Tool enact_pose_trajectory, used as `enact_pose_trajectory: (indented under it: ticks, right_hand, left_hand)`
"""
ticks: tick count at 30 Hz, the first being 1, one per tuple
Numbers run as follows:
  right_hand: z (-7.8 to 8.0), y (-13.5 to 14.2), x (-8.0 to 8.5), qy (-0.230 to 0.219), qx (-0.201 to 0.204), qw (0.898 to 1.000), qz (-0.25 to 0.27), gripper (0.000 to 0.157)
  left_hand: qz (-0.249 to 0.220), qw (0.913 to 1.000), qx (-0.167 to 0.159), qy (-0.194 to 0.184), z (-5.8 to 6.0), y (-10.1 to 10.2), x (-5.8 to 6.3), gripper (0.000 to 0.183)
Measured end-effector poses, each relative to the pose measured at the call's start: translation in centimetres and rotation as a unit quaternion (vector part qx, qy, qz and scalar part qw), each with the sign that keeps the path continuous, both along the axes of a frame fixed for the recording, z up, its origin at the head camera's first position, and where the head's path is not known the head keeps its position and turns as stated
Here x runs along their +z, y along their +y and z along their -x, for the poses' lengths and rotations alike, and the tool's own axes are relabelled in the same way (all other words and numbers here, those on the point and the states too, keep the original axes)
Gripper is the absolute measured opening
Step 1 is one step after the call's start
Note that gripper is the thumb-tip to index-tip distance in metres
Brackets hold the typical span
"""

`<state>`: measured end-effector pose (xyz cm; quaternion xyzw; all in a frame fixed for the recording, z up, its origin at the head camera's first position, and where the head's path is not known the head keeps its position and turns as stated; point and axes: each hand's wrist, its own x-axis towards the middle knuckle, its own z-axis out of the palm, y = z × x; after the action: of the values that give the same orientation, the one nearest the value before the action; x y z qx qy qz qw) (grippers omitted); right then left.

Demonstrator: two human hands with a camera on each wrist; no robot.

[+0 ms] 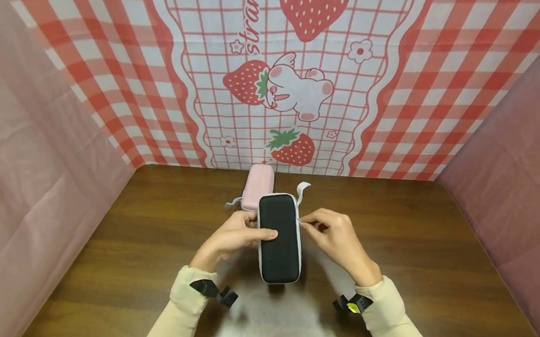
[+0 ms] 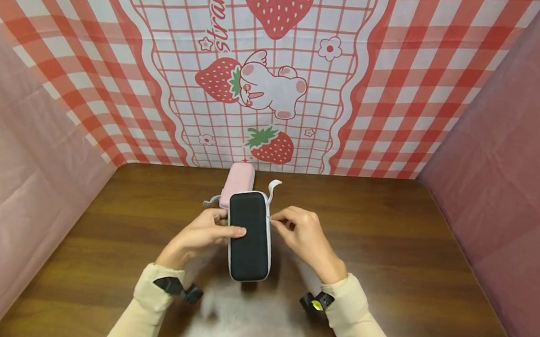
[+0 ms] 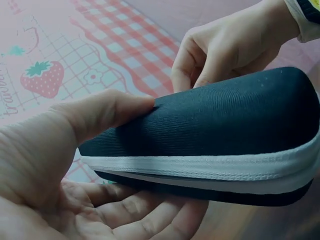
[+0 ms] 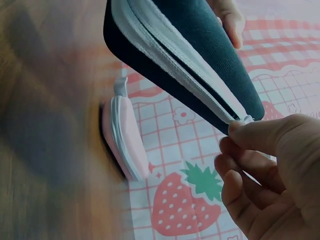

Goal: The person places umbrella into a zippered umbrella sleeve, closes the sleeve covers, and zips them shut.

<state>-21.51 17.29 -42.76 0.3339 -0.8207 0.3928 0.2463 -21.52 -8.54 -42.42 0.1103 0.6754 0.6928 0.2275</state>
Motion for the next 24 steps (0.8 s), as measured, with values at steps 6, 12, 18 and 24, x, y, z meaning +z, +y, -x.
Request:
enact_pose_trajectory:
  ticks: [6,12,18,24]
  right_hand:
    - [0.12,0.18,0.06,0.005,-0.004,1.000,0.010,0.015]
    - [-0.02,0.12,0.02,-0.004,-0.009,1.000,0.016,0.017]
    - [-0.16,0.04,0.01,-0.007,-0.014,1.000,0.016,0.017]
    - [-0.12,0.02,-0.07,-0.007,-0.015,1.000,0.008,0.016]
  left_hand:
    - [-0.005,0.9999,0.014,0.003,0.08,0.25,-0.01,0.050]
    - [-0.009,0.9998,0.017,0.006,0.05,0.14,0.06,0.048]
    - [-0.011,0.9998,0.016,0.005,-0.03,0.09,0.15,0.048]
    - [-0.004,0.9998,0.017,0.002,0.03,0.06,0.19,0.047]
